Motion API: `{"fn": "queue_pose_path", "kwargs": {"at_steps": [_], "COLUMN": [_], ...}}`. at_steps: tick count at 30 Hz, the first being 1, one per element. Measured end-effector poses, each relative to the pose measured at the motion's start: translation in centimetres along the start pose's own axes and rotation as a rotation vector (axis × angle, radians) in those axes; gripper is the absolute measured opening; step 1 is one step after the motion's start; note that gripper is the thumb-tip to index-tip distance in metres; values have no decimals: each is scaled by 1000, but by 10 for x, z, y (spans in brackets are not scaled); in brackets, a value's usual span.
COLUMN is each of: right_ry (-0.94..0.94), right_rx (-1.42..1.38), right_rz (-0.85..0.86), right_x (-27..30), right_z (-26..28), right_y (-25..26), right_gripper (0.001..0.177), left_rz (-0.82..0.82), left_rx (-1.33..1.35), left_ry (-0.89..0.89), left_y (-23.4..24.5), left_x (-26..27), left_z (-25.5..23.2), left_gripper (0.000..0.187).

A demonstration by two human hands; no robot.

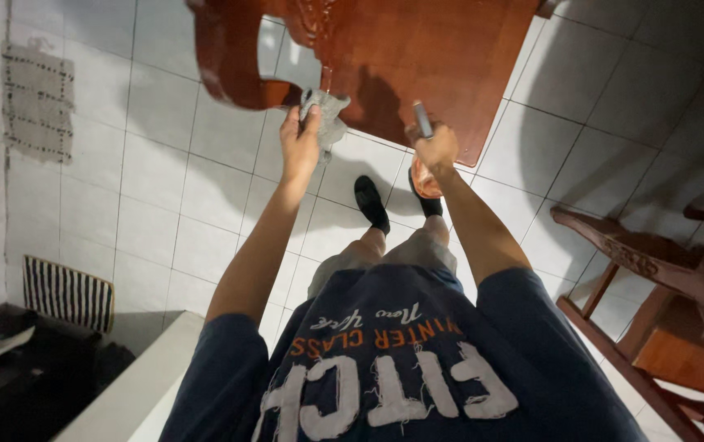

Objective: The person cleans a wooden chair by wiping its seat and backrest with a grey cloth. They spray a cleaning solution from a bottle onto the cloth and the chair surface, then wipe the wood thoroughly. The person moves the chair slightly to access different areas and continues wiping until the surface appears clean.

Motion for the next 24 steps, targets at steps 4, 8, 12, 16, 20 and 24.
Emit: {"fn": "queue_pose_path", "kwargs": {"at_steps": [4, 8, 12, 16, 20, 24], "right_ry": [-84, -19, -79, -95, -234, -263], "right_rx": [12, -66, -2, 3, 36, 125], "right_rz": [-119, -101, -40, -73, -86, -245], "right_x": [-16, -8, 3, 21, 38, 43], "right_z": [-34, -33, -45, -87, -153, -179], "right_y": [9, 9, 5, 7, 13, 37], "right_gripper": [25, 25, 28, 31, 28, 31], "left_rz": [72, 99, 136, 168, 173, 190], "left_rx": [58, -23, -66, -75, -107, -115], "left_ry": [45, 111, 145, 146, 179, 196], "left_y": [-11, -22, -31, -40, -43, -45], "left_x": [2, 8, 15, 18, 24, 30], "left_z": [19, 31, 37, 45, 50, 55], "left_gripper": [24, 23, 23, 24, 26, 26]}}
Point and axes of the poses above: each hand's wrist, its own x-axis away from the middle knuckle, its own y-axis out of the back of the hand, z = x × y, the point moved 8 cm from there along -x, towards the middle knuckle, and after that the axes turned 11 degrees about z, right-handed, at the moved point
